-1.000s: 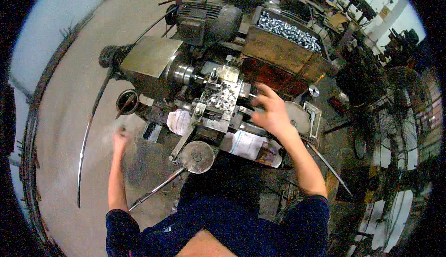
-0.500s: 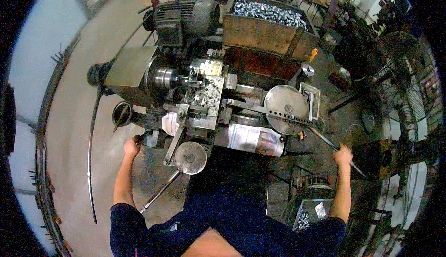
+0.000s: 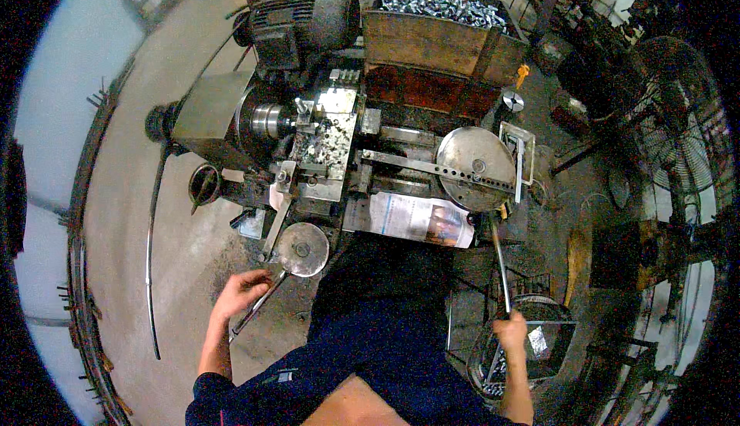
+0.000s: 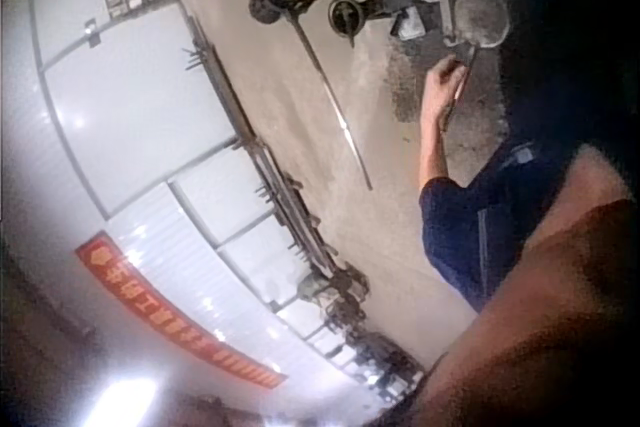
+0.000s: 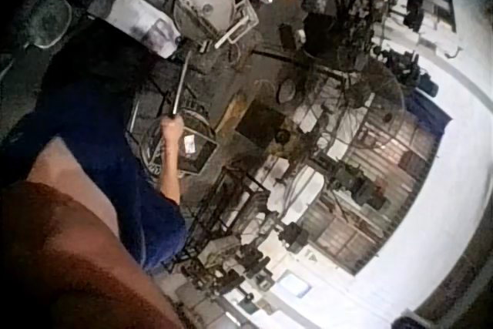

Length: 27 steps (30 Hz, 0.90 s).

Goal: The person is operating a lathe to machine metal components, using a tray to collect and organize finished parts.

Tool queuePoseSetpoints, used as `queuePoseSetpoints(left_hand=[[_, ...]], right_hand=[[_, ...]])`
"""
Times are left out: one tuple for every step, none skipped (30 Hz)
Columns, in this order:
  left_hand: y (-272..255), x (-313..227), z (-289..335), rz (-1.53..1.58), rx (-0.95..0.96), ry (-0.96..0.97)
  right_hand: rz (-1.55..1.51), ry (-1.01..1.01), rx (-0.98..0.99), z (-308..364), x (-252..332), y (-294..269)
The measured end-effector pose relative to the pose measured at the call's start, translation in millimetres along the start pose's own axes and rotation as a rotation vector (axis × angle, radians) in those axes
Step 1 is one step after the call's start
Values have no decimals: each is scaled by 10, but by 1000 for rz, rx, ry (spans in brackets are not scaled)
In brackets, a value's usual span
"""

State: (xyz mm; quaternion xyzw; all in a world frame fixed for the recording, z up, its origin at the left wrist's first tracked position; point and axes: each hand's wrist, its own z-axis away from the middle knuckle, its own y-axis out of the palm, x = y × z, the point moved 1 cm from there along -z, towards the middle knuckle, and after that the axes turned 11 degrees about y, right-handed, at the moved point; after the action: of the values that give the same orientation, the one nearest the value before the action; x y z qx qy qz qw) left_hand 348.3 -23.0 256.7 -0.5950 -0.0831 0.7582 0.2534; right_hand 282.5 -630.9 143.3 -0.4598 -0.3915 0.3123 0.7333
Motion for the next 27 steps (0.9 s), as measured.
queuePoseSetpoints(left_hand=[[123,-58,-3,-21,-46,47],[185,-85,-27,-183,53,3],[224,-88,-50,-343,152,-43],[251,-67,-55,-316,135,-66],[297,-13,-89,-288,117,-84],[327,27,-109,-261,98,-101],[342,42,-113,-261,89,-72],[337,64,-104,-262,80,-43],[338,78,-105,-262,71,-14],[330,81,-115,-285,85,-33],[330,101,-109,-301,103,-38],[324,129,-102,-318,121,-44],[298,143,-103,-339,136,-50],[266,170,-83,-245,166,-57],[217,201,-61,-151,196,-64],[171,240,-49,-57,226,-67],[83,309,-63,57,221,-36],[-31,389,-71,170,211,-8],[-122,477,-100,290,205,23],[-236,549,-179,362,74,-135],[-351,762,-264,340,-116,-151],[-484,1124,-369,369,-235,-159],[-641,1455,-515,280,-323,-137],[-795,1692,-729,-88,-317,-98],[-936,1987,-879,-334,-328,-78],[-1045,2209,-1033,-586,-334,-54],[-1098,2319,-1153,-682,-376,-21]], right_hand=[[-204,117,46,103,194,-32],[-241,209,68,229,526,-150],[-239,197,60,252,534,-143],[-236,187,55,276,537,-150],[-235,177,45,303,610,-194],[-308,251,115,332,689,-264],[-250,241,100,334,689,-261],[-192,230,84,328,677,-253],[-134,218,69,304,663,-244],[-56,283,102,252,666,-209],[-15,261,80,224,662,-226],[27,238,58,200,664,-262],[62,212,37,158,685,-271],[66,206,39,74,537,-275],[250,181,24,-62,367,-286],[318,216,-46,-225,179,-336],[344,279,-29,-418,25,-410],[387,273,-76,-589,-23,-526],[439,319,-112,-805,-103,-655],[495,363,-149,-1038,-172,-790],[532,409,-166,-1299,-195,-896],[506,494,-118,-1483,103,-1101],[574,510,-182,-1582,339,-1221],[573,538,-239,-1773,258,-1226],[607,493,-298,-1871,238,-1182],[635,453,-356,-1950,205,-1123],[664,416,-413,-1999,188,-1050]])
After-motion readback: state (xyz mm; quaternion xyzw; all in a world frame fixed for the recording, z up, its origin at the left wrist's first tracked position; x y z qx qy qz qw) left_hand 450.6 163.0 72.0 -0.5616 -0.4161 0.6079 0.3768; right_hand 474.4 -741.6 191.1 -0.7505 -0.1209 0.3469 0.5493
